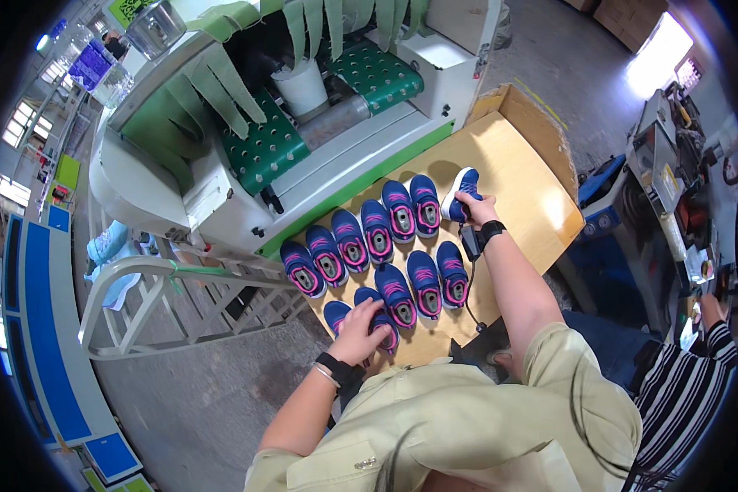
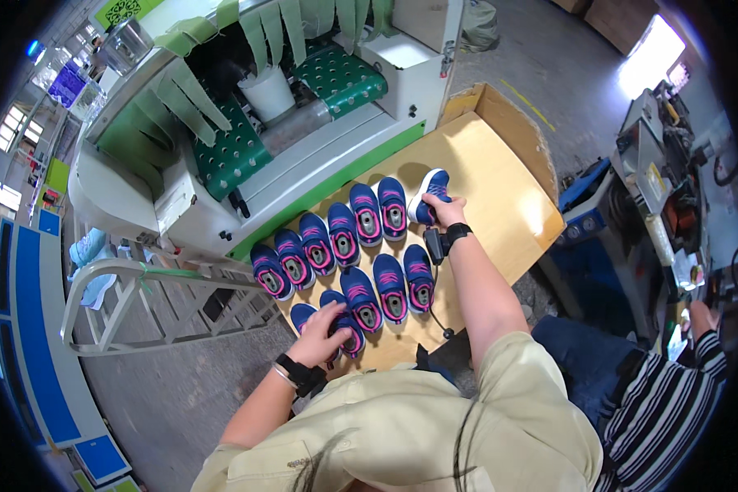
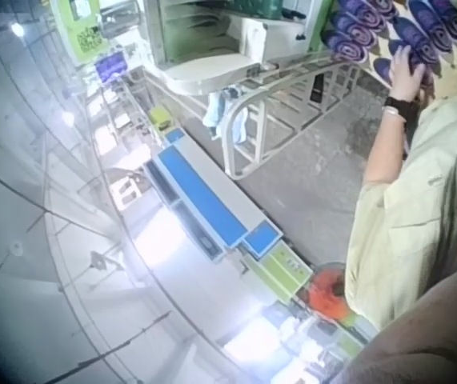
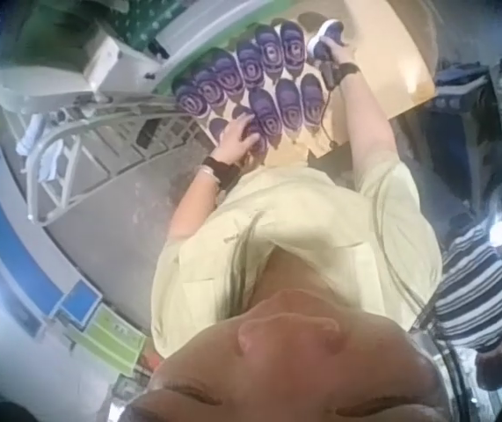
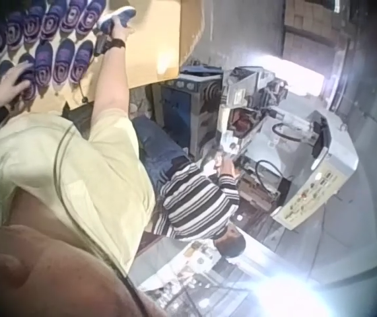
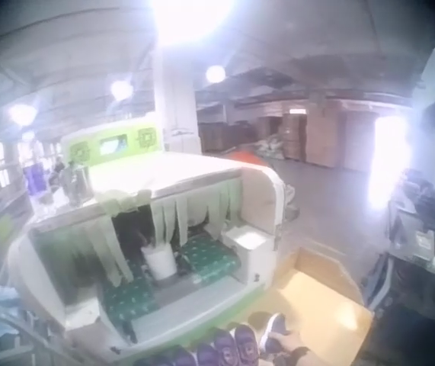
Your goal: Sorting shoe uppers and placing them into a conveyor-fed machine during manufacturing.
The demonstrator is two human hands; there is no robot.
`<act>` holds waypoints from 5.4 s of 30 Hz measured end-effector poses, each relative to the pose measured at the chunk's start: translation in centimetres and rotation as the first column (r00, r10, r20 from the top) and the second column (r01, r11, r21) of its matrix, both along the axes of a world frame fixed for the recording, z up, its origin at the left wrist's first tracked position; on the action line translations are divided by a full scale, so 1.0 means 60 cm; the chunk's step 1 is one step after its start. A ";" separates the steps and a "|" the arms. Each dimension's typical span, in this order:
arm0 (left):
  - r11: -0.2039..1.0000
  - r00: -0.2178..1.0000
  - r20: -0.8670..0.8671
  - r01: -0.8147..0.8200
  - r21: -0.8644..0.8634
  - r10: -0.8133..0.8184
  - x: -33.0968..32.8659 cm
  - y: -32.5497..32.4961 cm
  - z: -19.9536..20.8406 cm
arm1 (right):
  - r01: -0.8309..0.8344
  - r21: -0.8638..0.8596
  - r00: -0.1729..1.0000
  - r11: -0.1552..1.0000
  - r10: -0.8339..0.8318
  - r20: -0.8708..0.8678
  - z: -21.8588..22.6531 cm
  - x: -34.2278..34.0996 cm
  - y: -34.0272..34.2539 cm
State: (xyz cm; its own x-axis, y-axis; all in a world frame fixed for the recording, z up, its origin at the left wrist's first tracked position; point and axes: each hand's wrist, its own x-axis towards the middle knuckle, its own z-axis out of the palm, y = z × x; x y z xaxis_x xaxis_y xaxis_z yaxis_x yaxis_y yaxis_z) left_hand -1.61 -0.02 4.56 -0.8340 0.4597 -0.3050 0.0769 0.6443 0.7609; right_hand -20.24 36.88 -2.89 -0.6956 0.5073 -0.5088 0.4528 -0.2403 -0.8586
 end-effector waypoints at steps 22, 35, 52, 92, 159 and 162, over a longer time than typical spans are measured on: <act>-0.258 0.714 0.695 -0.658 0.707 0.082 -0.418 -0.072 0.180 | -0.460 0.072 0.834 0.885 0.458 -0.307 0.053 0.030 -0.130; 0.333 0.738 0.652 -0.668 0.666 0.175 -0.279 0.020 0.143 | 0.134 0.759 0.471 0.637 0.633 -0.614 0.375 -0.247 -0.174; 0.907 0.977 -0.126 0.106 -0.409 -0.171 0.001 0.044 0.006 | -0.623 0.768 0.564 0.149 0.765 0.310 0.148 0.239 -0.158; 0.997 0.967 -0.243 -0.063 0.042 0.071 -0.015 0.015 -0.023 | -0.629 0.302 0.766 0.717 0.639 0.079 0.041 -0.050 -0.065; 0.943 0.966 -0.196 0.101 -0.317 -0.169 -0.030 0.036 0.004 | -0.074 0.979 0.851 0.191 0.524 -0.038 0.140 -0.048 -0.053; 0.944 0.960 -0.204 0.123 -0.306 -0.191 -0.035 0.039 0.002 | -0.087 0.994 0.761 0.058 0.648 0.029 0.108 -0.089 -0.071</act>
